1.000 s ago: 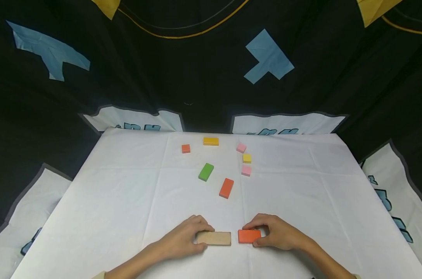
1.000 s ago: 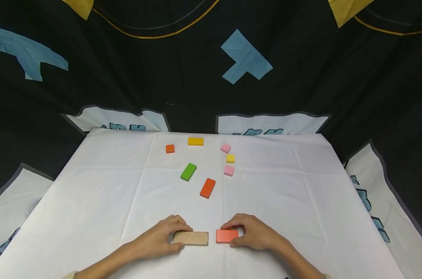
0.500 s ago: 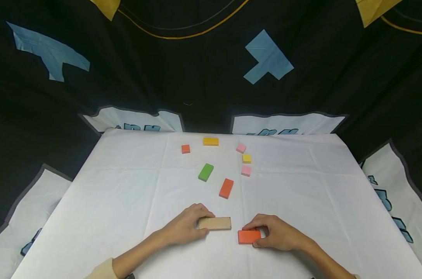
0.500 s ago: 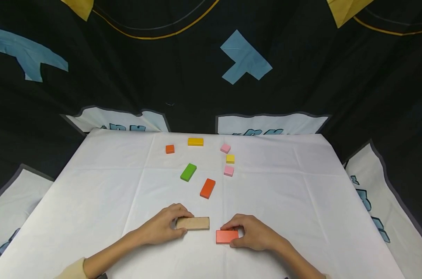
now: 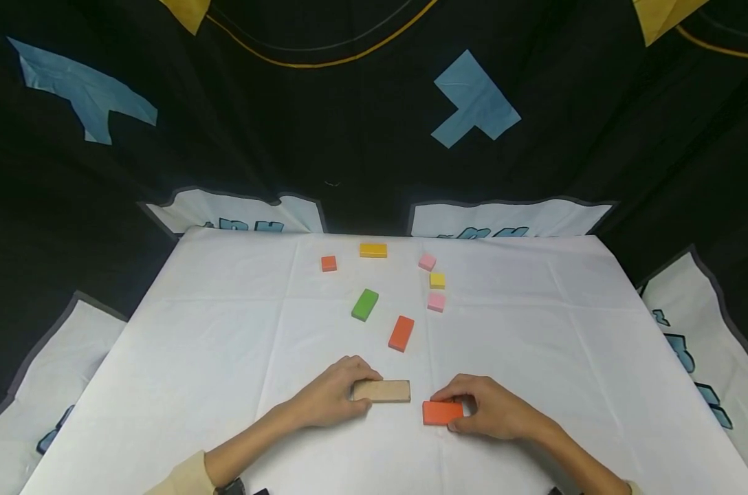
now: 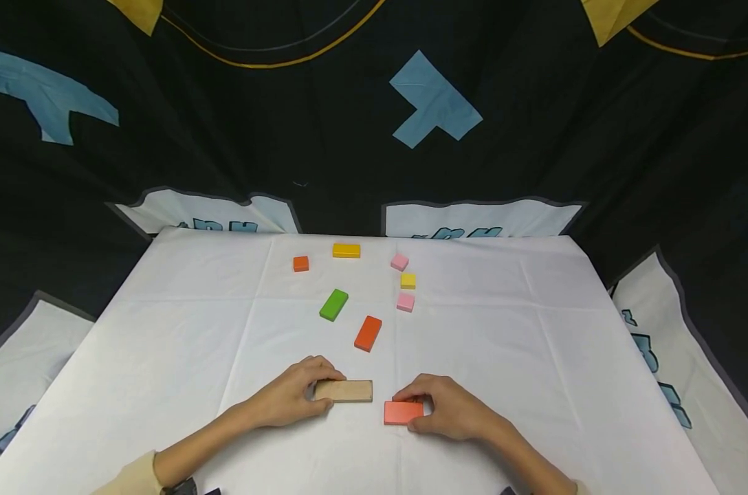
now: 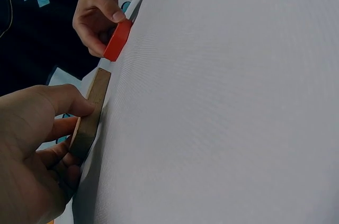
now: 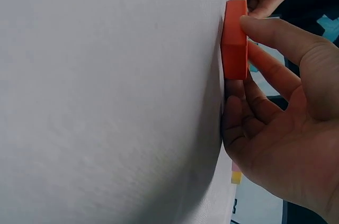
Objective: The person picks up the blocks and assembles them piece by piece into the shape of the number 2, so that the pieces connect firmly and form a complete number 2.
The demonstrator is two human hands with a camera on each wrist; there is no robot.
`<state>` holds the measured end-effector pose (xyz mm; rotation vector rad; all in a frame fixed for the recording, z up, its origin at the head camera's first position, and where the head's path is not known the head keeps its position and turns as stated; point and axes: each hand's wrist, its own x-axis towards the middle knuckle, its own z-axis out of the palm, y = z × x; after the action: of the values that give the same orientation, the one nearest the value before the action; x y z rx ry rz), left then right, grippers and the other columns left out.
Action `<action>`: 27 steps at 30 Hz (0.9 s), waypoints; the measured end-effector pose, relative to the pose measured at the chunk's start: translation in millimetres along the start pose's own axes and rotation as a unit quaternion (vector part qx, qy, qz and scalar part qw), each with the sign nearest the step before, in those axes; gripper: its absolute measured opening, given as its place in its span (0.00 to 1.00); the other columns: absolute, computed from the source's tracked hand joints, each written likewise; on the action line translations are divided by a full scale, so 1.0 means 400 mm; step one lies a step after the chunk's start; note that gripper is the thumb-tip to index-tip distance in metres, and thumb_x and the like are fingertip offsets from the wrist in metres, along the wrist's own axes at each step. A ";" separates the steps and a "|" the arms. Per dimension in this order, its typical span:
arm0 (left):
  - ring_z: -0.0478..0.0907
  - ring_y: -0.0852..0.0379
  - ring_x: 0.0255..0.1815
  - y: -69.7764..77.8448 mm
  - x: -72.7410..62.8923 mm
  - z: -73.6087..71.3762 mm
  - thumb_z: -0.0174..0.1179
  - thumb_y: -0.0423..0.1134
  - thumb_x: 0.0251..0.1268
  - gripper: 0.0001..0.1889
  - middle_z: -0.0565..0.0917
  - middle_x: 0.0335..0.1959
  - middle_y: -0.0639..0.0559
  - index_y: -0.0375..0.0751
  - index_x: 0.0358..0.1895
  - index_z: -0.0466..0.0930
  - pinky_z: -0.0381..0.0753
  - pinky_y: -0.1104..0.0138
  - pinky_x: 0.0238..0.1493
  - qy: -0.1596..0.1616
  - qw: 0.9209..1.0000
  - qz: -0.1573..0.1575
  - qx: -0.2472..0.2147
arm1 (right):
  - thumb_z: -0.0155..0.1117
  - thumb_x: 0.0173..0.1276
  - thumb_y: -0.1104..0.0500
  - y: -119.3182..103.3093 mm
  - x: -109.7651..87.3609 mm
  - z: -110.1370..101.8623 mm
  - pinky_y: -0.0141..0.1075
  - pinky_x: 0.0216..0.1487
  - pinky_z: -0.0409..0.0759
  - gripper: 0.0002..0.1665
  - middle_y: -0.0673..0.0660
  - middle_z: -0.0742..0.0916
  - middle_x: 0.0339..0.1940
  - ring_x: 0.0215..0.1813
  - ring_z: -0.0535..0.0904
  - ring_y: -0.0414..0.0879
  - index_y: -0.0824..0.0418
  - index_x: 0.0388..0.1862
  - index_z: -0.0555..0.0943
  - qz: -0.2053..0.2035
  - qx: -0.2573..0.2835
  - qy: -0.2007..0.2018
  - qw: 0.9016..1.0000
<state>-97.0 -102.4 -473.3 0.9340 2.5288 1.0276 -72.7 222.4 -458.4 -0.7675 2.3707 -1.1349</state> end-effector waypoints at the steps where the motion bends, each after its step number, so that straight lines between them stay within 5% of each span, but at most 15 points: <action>1: 0.71 0.63 0.47 0.000 0.000 0.000 0.65 0.36 0.61 0.17 0.79 0.48 0.63 0.46 0.55 0.84 0.75 0.66 0.50 0.000 1.000 0.000 0.000 | 0.75 0.61 0.59 0.002 0.003 -0.001 0.32 0.46 0.75 0.22 0.39 0.84 0.44 0.44 0.75 0.40 0.47 0.54 0.86 -0.001 -0.005 0.003 1.000; 12: 0.70 0.63 0.47 -0.002 -0.002 0.002 0.65 0.36 0.61 0.16 0.78 0.47 0.64 0.46 0.54 0.84 0.74 0.67 0.49 -0.002 1.000 -0.003 -0.011 | 0.74 0.62 0.59 0.003 0.041 -0.017 0.33 0.46 0.76 0.21 0.40 0.83 0.46 0.44 0.74 0.41 0.48 0.55 0.85 0.029 -0.032 0.013 0.999; 27: 0.70 0.63 0.47 0.004 0.001 -0.001 0.65 0.36 0.61 0.17 0.78 0.47 0.64 0.46 0.54 0.84 0.74 0.66 0.49 -0.004 1.000 -0.008 -0.007 | 0.74 0.62 0.61 0.002 0.079 -0.018 0.33 0.46 0.75 0.21 0.42 0.83 0.47 0.44 0.74 0.41 0.52 0.56 0.85 0.015 -0.042 0.018 0.999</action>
<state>-96.5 -101.5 -471.8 0.9103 2.5152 1.0345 -101.3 207.4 -458.5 -0.7436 2.4661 -1.0509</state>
